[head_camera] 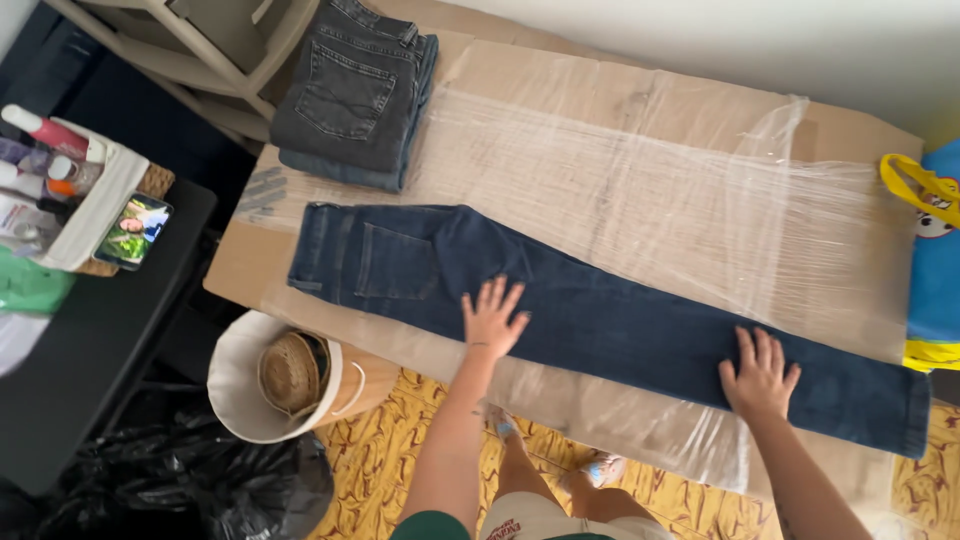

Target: The person folds multiple pairs of jeans on a table covered with plastic wrap. They smooth each pair, fold the legs, and stack them neatly. The person occasionally moves between the table and a nearby chair to retrieve or place jeans.

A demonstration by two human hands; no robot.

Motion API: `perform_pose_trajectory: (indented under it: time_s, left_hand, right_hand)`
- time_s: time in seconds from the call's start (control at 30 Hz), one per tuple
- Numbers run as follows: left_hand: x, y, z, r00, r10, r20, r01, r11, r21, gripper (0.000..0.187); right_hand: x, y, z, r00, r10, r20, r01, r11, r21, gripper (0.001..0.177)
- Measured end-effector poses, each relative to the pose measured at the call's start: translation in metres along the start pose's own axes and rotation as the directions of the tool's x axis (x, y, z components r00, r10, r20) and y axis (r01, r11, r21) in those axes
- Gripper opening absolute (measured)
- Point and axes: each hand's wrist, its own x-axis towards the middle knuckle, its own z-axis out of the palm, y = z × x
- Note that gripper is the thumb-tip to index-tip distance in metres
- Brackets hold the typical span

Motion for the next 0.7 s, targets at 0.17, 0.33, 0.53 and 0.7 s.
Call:
perform_pose_trajectory:
  time_s: [0.17, 0.33, 0.53, 0.7]
  left_hand:
    - [0.006, -0.049, -0.033, 0.997, -0.054, -0.049, 0.058, 0.995, 0.078, 0.065]
    - [0.028, -0.020, -0.024, 0.987, 0.154, -0.038, -0.154, 0.988, -0.001, 0.062]
    - [0.052, -0.011, 0.046, 0.938, 0.286, -0.195, -0.325, 0.921, -0.213, 0.052]
    - [0.062, -0.011, -0.011, 0.972, 0.207, -0.109, -0.215, 0.975, -0.063, 0.065]
  right_hand:
    - [0.020, -0.099, 0.004, 0.967, 0.217, -0.136, -0.222, 0.975, -0.021, 0.065]
    - [0.025, -0.291, 0.009, 0.980, -0.094, -0.175, 0.120, 0.982, 0.149, 0.055]
    - [0.041, -0.349, 0.070, 0.963, -0.257, -0.085, 0.265, 0.957, 0.118, 0.058]
    - [0.053, -0.344, 0.056, 0.942, -0.333, -0.050, 0.333, 0.943, -0.019, 0.062]
